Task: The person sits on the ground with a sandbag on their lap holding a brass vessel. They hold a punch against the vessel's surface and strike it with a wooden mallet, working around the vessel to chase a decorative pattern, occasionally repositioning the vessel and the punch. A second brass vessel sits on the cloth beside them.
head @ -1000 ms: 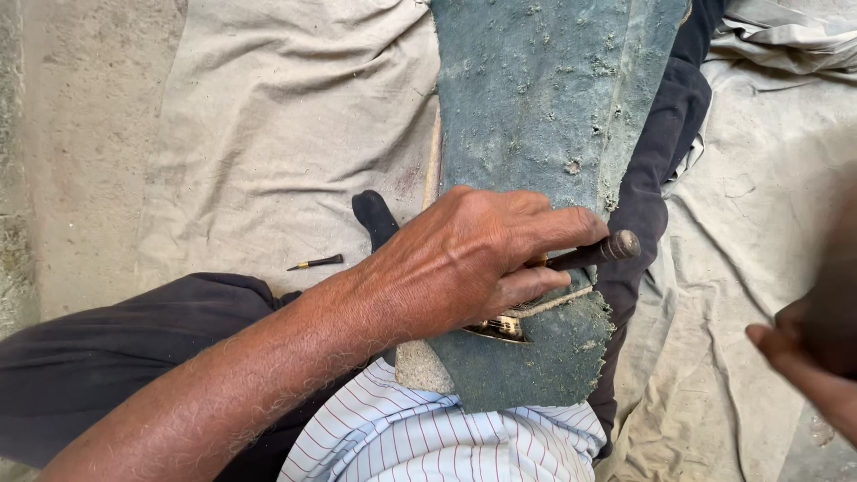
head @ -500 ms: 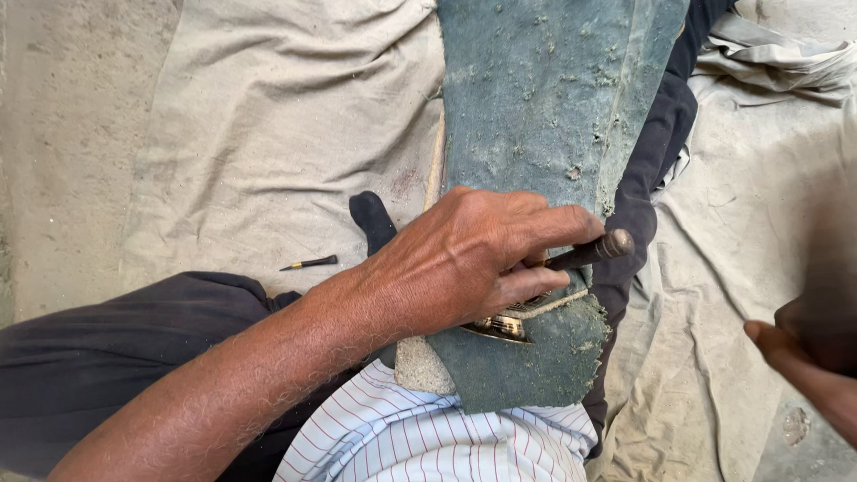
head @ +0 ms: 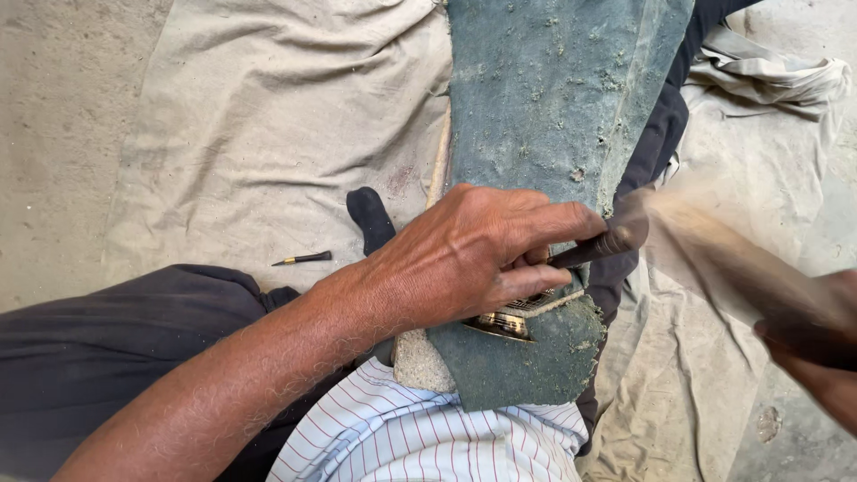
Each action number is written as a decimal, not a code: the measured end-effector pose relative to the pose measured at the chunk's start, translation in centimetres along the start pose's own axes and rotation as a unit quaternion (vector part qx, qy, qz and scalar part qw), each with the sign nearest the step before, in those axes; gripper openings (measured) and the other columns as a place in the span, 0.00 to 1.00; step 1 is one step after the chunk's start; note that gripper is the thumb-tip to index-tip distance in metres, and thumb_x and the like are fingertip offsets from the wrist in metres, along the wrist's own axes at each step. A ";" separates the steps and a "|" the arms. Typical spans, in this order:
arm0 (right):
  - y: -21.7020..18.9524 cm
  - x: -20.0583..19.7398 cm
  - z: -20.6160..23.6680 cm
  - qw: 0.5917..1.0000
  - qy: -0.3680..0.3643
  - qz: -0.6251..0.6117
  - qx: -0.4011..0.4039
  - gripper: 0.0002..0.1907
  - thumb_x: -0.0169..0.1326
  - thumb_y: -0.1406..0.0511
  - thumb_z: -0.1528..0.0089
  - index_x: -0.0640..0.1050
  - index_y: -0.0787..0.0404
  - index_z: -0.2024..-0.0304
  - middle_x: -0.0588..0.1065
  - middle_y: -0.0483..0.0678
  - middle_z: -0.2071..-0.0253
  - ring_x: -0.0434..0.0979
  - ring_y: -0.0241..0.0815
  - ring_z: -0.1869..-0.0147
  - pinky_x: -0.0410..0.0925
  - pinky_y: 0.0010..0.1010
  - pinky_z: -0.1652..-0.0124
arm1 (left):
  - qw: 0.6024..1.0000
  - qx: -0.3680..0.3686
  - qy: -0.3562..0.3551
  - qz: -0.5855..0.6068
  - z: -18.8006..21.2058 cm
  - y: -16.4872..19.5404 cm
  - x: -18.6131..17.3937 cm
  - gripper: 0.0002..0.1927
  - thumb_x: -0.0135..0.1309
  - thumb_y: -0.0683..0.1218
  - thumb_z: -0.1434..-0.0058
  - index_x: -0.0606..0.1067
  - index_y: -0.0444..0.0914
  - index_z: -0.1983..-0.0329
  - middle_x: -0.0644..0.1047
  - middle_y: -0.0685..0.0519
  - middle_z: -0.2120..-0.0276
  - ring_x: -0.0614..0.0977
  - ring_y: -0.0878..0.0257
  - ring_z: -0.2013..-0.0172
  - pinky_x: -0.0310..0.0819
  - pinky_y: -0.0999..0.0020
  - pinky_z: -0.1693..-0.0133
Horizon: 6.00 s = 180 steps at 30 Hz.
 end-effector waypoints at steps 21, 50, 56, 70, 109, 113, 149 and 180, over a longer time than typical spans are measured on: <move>-2.4 -2.4 -0.7 0.978 -0.077 -0.078 0.179 0.25 0.55 0.55 0.28 0.76 0.75 0.63 0.67 0.61 0.80 0.67 0.53 0.85 0.71 0.50 0.82 | 0.998 0.011 0.019 0.056 0.6 -0.8 -0.2 0.25 0.65 0.50 0.39 0.75 0.45 0.39 0.83 0.55 0.60 0.84 0.68 0.65 0.84 0.70 0.61; 1.4 -3.2 -3.0 0.998 0.012 0.046 0.032 0.28 0.59 0.50 0.40 0.75 0.71 0.56 0.73 0.57 0.71 0.78 0.46 0.73 0.76 0.33 0.71 | 0.992 0.033 0.062 0.101 1.3 -2.0 0.0 0.25 0.64 0.50 0.39 0.75 0.44 0.38 0.83 0.56 0.59 0.85 0.69 0.66 0.85 0.73 0.63; 0.4 -4.4 -2.8 0.997 0.008 0.060 0.043 0.25 0.57 0.52 0.37 0.75 0.70 0.57 0.73 0.58 0.71 0.77 0.46 0.74 0.76 0.32 0.72 | 0.994 0.027 0.047 0.094 1.4 -2.6 0.1 0.26 0.64 0.51 0.37 0.74 0.44 0.37 0.83 0.56 0.60 0.85 0.69 0.65 0.86 0.74 0.62; -18.7 -10.0 0.1 0.999 -0.012 -0.026 0.046 0.16 0.68 0.62 0.42 0.82 0.59 0.53 0.78 0.50 0.67 0.77 0.41 0.73 0.74 0.33 0.69 | 0.987 0.010 0.113 0.113 2.6 -1.8 -1.2 0.23 0.65 0.49 0.37 0.76 0.42 0.40 0.82 0.55 0.61 0.83 0.68 0.66 0.86 0.72 0.63; -20.1 3.1 7.7 0.828 0.099 -0.517 0.195 0.12 0.64 0.75 0.45 0.77 0.70 0.60 0.79 0.56 0.71 0.79 0.43 0.71 0.73 0.38 0.73 | 0.951 -0.020 -0.219 -0.216 -5.1 4.3 2.2 0.25 0.53 0.33 0.42 0.74 0.38 0.40 0.79 0.42 0.78 0.85 0.49 0.74 0.80 0.54 0.76; -19.4 2.3 7.5 0.874 0.087 -0.452 0.159 0.12 0.67 0.71 0.43 0.78 0.69 0.60 0.78 0.53 0.69 0.80 0.40 0.70 0.74 0.33 0.68 | 0.953 -0.046 -0.236 -0.184 -4.8 4.3 1.9 0.24 0.53 0.37 0.40 0.73 0.40 0.38 0.78 0.43 0.79 0.84 0.48 0.75 0.79 0.52 0.75; -15.0 3.5 7.4 0.860 0.115 -0.480 0.131 0.17 0.67 0.71 0.42 0.75 0.64 0.54 0.79 0.54 0.67 0.81 0.42 0.67 0.77 0.33 0.67 | 0.965 -0.067 -0.219 -0.132 -4.3 4.0 1.0 0.24 0.63 0.46 0.41 0.74 0.45 0.41 0.82 0.46 0.70 0.86 0.54 0.67 0.83 0.59 0.68; -13.5 0.2 6.7 0.945 0.126 -0.296 0.048 0.18 0.68 0.69 0.43 0.79 0.65 0.52 0.76 0.49 0.74 0.77 0.38 0.74 0.70 0.30 0.72 | 0.988 0.001 -0.136 -0.080 -3.3 3.5 -0.4 0.24 0.66 0.48 0.46 0.74 0.43 0.46 0.81 0.51 0.71 0.85 0.55 0.69 0.80 0.56 0.69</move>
Point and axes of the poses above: each hand's wrist, its own z-axis away from the middle knuckle, its own x-axis out of the palm, y = z × x, the point moved 3 cm from there along -z, towards the middle knuckle
